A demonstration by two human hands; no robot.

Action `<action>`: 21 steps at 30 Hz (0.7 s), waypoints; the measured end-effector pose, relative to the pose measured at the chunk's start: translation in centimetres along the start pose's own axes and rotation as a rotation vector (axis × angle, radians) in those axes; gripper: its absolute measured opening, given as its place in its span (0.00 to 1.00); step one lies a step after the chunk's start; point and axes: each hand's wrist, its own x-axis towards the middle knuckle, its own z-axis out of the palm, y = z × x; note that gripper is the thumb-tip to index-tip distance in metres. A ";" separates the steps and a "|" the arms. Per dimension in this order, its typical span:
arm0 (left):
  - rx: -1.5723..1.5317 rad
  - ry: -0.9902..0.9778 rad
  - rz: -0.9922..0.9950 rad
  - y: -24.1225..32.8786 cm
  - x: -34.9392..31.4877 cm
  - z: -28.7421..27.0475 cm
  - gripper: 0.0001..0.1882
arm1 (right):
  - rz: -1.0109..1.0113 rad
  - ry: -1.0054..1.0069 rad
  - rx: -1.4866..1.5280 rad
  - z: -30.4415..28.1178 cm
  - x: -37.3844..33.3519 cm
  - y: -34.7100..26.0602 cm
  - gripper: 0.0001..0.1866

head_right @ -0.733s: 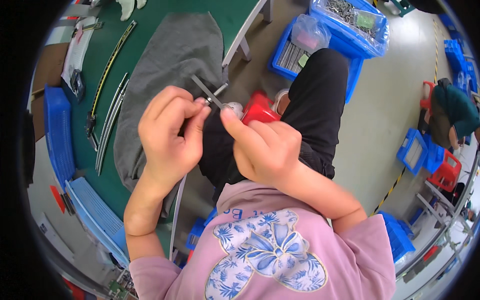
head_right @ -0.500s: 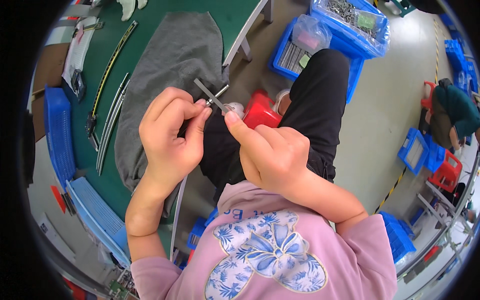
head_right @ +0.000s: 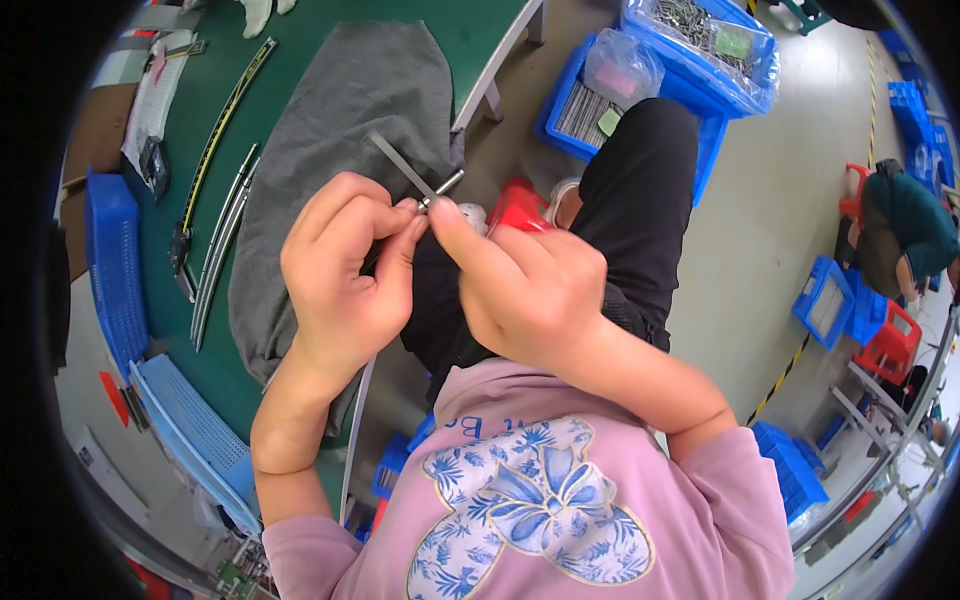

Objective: Filing the end of a metal rod to smooth and shape it at a workbench.

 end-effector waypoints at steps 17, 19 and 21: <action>0.009 0.016 0.027 -0.1 0.1 0.1 0.09 | -0.030 0.029 0.044 0.5 0.3 0.3 0.24; -0.007 0.009 0.017 -0.1 -0.1 0.1 0.09 | -0.008 -0.013 0.040 -0.4 -1.1 0.2 0.22; -0.024 0.005 0.005 0.0 0.1 0.2 0.09 | 0.053 -0.085 0.006 -1.5 -2.0 -0.4 0.23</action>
